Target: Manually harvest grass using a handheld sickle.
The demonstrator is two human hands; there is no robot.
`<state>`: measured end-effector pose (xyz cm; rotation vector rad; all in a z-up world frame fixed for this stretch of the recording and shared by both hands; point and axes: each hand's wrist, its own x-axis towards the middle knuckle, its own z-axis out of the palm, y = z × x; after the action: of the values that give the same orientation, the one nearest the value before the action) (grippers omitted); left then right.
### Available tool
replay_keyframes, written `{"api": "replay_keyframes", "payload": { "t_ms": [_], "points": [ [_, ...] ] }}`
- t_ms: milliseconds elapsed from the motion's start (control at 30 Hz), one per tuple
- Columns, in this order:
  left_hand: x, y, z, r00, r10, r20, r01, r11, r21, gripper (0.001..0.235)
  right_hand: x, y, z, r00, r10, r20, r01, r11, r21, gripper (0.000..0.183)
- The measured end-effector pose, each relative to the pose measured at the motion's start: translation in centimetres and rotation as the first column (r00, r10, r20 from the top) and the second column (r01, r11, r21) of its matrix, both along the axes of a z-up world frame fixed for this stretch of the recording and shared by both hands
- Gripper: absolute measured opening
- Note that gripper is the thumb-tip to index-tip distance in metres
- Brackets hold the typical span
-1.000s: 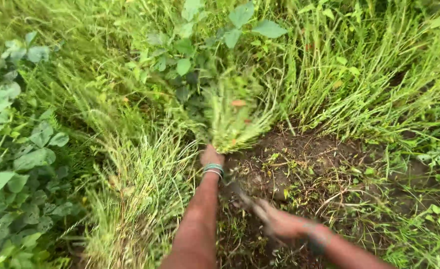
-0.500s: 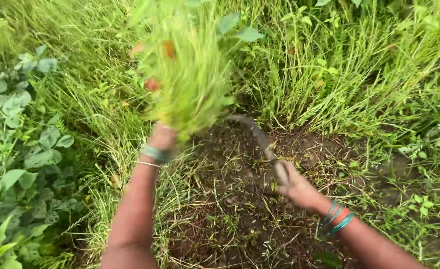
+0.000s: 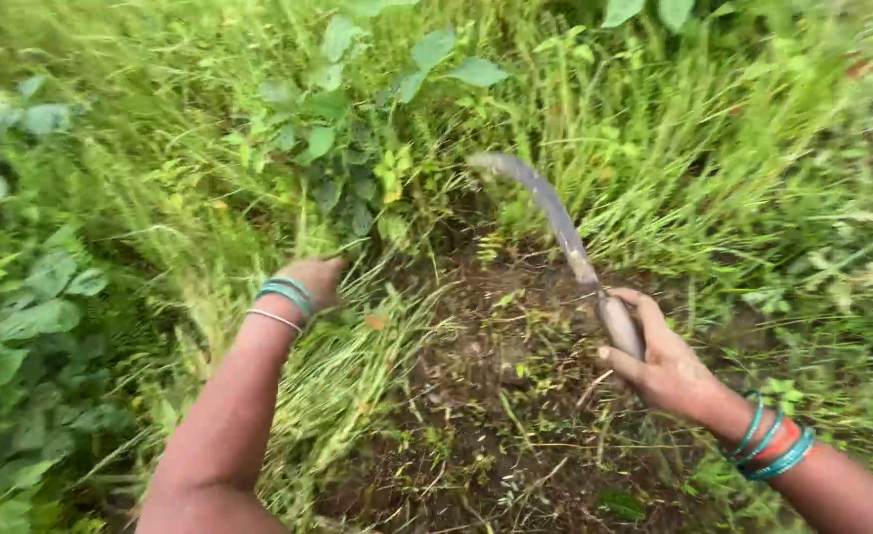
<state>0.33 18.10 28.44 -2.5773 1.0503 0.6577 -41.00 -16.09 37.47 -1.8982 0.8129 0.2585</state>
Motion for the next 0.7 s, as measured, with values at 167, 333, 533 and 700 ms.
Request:
{"api": "replay_keyframes", "payload": {
  "t_ms": [167,333,533,700],
  "points": [
    [-10.1,-10.7,8.7,0.976,-0.216,0.020,0.217,0.973,-0.082,0.067,-7.6,-6.0,0.6,0.975,0.200,0.099,-0.151,0.920,-0.363,0.073],
    [-13.0,-16.3,0.4,0.836,-0.513,-0.193,0.493,0.858,-0.145,0.073,-18.8,-8.7,-3.2,0.932,0.018,-0.362,-0.136,0.943,-0.303,0.063],
    [-18.1,-28.4,-6.3,0.697,-0.656,-0.288,0.655,0.747,-0.117,0.067,-21.6,-7.7,-14.6,0.887,-0.431,-0.166,0.449,0.889,0.092,0.050],
    [-22.0,-37.6,-11.8,0.786,-0.505,-0.357,0.480,0.862,-0.163,0.057,-20.3,-8.8,-18.9,0.816,-0.568,-0.102,0.577,0.795,0.189,0.043]
  ]
}}
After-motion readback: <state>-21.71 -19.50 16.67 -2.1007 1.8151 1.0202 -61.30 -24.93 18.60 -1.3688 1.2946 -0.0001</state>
